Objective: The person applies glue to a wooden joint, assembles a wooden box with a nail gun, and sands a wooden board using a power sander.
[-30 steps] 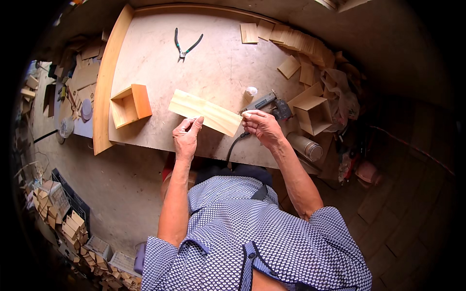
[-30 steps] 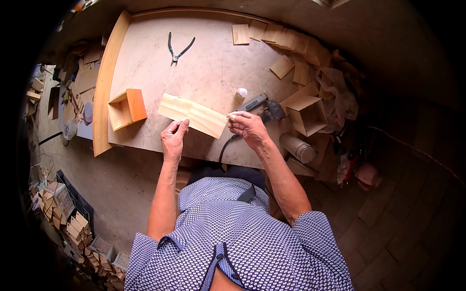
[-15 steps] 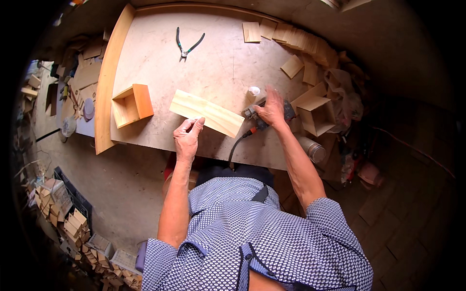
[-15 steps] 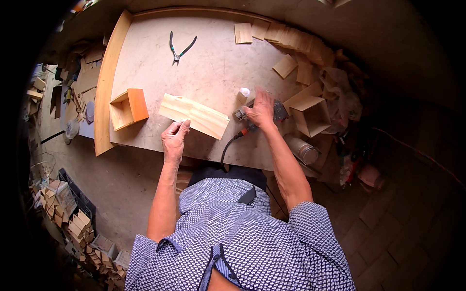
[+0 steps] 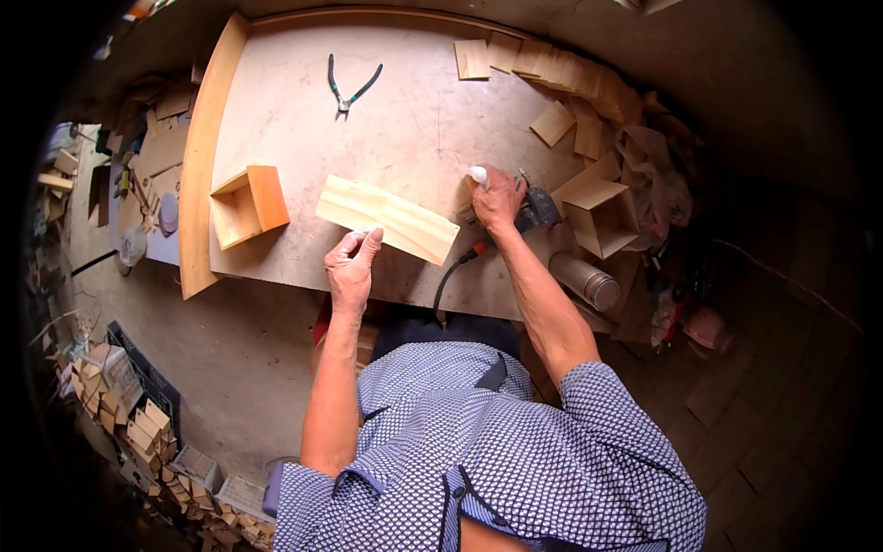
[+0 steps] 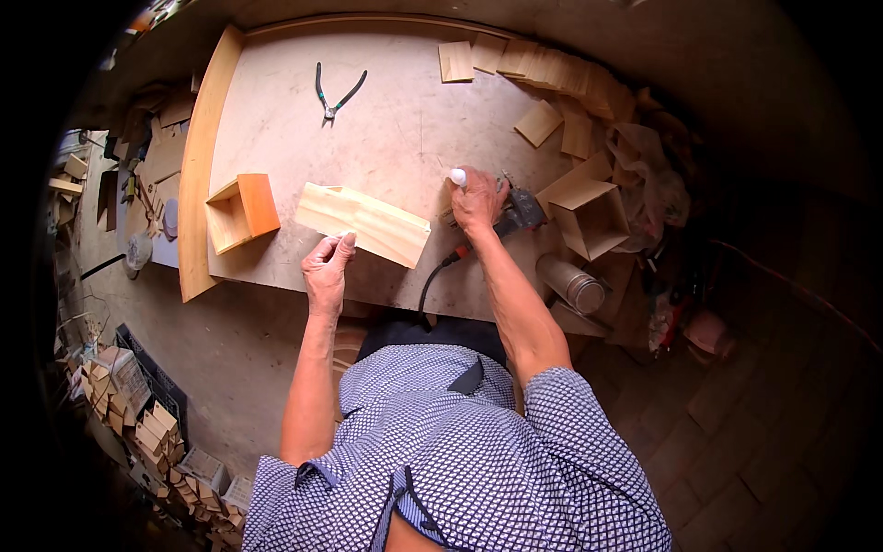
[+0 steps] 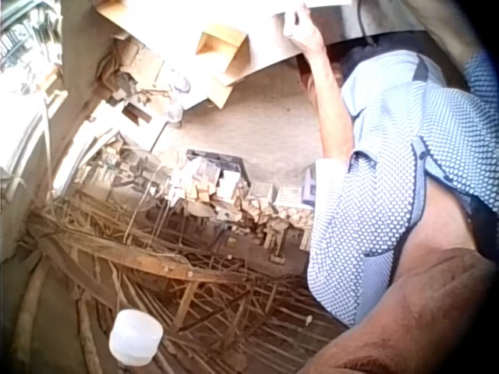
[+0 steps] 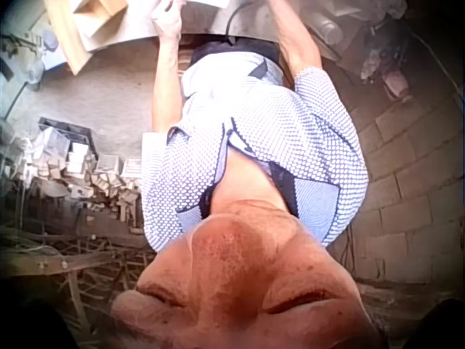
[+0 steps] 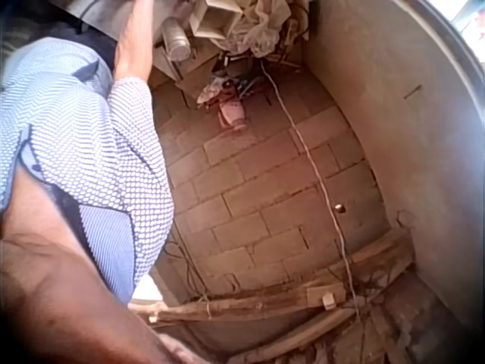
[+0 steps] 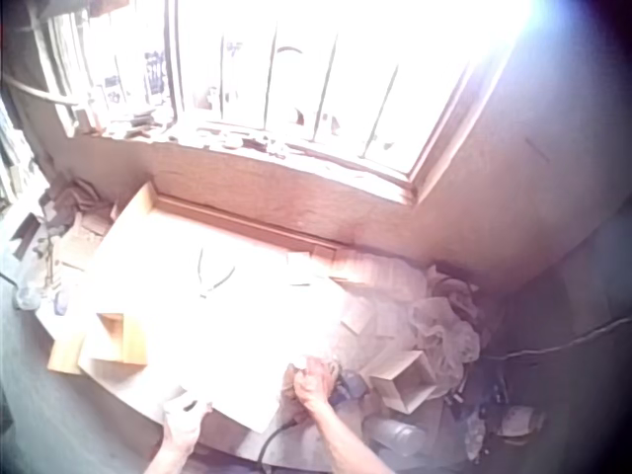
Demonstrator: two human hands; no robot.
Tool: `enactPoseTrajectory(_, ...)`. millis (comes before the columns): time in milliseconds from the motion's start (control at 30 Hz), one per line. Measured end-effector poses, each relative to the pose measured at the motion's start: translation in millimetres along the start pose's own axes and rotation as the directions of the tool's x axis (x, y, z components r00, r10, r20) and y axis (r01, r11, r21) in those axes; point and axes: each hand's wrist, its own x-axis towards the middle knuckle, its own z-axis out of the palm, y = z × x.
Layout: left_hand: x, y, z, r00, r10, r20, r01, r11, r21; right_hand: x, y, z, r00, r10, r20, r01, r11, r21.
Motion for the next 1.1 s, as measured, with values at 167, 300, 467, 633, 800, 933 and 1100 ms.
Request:
enactPoseTrajectory(167,1.3,-0.8,1.2,1.0,0.005,0.016,-0.005,1.0,-0.003,-30.5,-32.8,-67.8,1.0,-0.003,-0.012,0.006,0.975,0.222)
enactPoseTrajectory(300,1.2,0.0,0.6,0.999,0.023,0.027,-0.023,1.0,-0.002,-96.9,-65.9,-132.3,0.985,-0.166,-0.05,0.173,0.953,0.248)
enactPoseTrajectory(467,1.2,0.7,1.7,1.0,-0.004,0.008,0.004,0.999,-0.038,-141.8,-92.9,-159.1,0.98,-0.195,0.048,0.183,0.964,0.192)
enactPoseTrajectory(633,0.7,3.2,1.3,0.999,0.022,0.028,-0.021,0.999,-0.046,-146.7,-101.2,-152.2,0.985,-0.137,0.104,0.116,0.975,0.19)
enactPoseTrajectory(800,-0.4,3.9,2.8,0.999,0.039,0.022,-0.038,0.998,-0.041,-143.1,-100.5,-145.4,0.982,-0.148,0.12,0.125,0.976,0.178)
enactPoseTrajectory(933,0.1,3.2,2.0,0.999,0.043,0.031,-0.042,0.998,-0.038,-141.3,-99.7,-142.1,0.982,-0.168,0.088,0.15,0.972,0.182)
enactPoseTrajectory(1100,-0.3,2.5,0.7,0.999,0.036,0.036,-0.035,0.999,-0.037,-140.4,-99.5,-140.9,0.981,-0.164,0.102,0.145,0.974,0.173)
